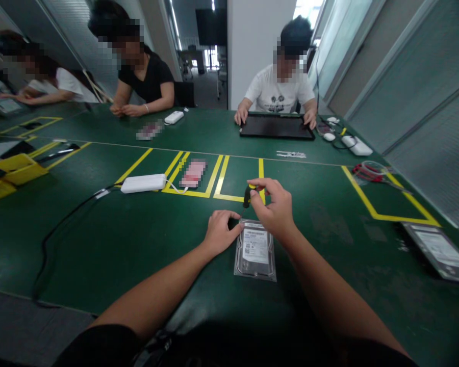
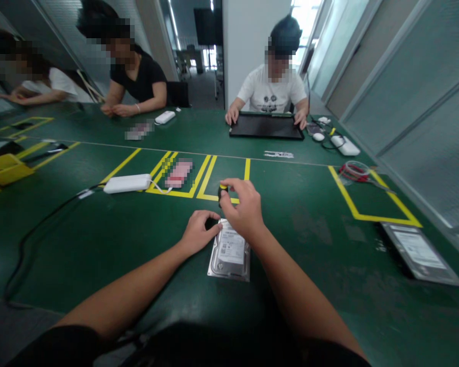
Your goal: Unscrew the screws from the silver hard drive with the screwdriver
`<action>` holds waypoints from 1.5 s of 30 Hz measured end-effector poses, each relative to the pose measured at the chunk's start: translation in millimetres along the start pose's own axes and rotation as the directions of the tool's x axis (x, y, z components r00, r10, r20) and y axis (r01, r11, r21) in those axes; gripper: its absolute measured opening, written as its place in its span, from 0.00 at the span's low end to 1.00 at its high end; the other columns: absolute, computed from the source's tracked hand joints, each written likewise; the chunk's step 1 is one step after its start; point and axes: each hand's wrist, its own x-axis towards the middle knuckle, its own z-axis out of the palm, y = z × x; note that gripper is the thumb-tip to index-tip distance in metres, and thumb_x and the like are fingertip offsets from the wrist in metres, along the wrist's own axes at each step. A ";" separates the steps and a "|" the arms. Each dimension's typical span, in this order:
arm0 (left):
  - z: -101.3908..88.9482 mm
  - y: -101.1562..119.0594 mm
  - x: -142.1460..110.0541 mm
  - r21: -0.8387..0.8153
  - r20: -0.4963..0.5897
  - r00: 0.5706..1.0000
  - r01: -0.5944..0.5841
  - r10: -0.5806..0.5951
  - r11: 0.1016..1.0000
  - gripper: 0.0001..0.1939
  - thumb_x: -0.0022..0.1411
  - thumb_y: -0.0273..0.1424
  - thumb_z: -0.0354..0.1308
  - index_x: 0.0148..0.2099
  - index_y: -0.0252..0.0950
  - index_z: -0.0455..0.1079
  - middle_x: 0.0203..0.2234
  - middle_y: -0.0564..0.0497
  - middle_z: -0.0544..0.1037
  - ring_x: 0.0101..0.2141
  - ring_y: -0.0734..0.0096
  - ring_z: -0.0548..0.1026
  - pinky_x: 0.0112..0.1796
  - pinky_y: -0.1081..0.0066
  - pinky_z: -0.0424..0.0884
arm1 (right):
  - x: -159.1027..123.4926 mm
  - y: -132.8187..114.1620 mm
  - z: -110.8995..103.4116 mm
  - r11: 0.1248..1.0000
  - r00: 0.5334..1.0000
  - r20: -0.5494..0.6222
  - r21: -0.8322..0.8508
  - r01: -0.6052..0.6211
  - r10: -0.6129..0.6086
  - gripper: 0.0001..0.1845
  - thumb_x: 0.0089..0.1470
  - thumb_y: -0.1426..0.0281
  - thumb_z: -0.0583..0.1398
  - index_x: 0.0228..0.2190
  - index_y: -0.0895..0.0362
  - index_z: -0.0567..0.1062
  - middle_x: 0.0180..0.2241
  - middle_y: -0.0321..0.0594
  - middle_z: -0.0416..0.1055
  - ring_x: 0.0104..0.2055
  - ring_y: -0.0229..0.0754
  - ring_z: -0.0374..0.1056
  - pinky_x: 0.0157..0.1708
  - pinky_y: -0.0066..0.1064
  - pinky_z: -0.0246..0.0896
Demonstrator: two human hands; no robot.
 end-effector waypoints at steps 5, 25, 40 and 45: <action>0.2 -0.7 0.2 -0.003 0.006 1.000 -0.007 0.007 1.000 0.10 0.58 0.35 0.63 0.42 0.40 0.74 0.41 0.52 0.79 0.46 0.59 0.71 0.49 0.60 0.66 | 2.6 -1.9 -0.8 0.998 0.999 -0.019 0.045 0.040 -0.040 0.05 0.56 0.70 0.61 0.36 0.55 0.74 0.37 0.39 0.73 0.37 0.40 0.67 0.37 0.35 0.63; 1.9 -5.0 1.6 -0.004 0.011 1.000 -0.020 0.020 1.000 0.09 0.58 0.35 0.63 0.42 0.40 0.74 0.40 0.52 0.79 0.46 0.60 0.71 0.50 0.59 0.66 | 2.0 -5.0 -1.3 0.998 0.998 -0.022 0.038 0.053 -0.052 0.05 0.55 0.69 0.64 0.35 0.56 0.73 0.34 0.38 0.71 0.37 0.39 0.66 0.36 0.32 0.62; 0.5 -3.3 2.7 -0.017 0.015 1.000 -0.015 0.015 1.000 0.10 0.58 0.35 0.63 0.42 0.40 0.74 0.41 0.51 0.79 0.46 0.59 0.71 0.50 0.59 0.66 | 2.3 -5.6 -3.0 0.997 0.999 0.017 0.055 0.046 -0.047 0.06 0.56 0.68 0.62 0.37 0.55 0.74 0.37 0.39 0.72 0.40 0.41 0.67 0.39 0.35 0.62; 0.8 -4.6 2.5 -0.020 0.013 1.000 -0.026 0.026 0.999 0.10 0.59 0.35 0.63 0.43 0.40 0.73 0.41 0.51 0.79 0.46 0.59 0.71 0.50 0.59 0.66 | 1.6 -2.8 -2.3 0.999 0.999 0.020 0.036 0.030 -0.031 0.07 0.55 0.67 0.64 0.35 0.55 0.74 0.34 0.38 0.71 0.39 0.40 0.67 0.39 0.35 0.62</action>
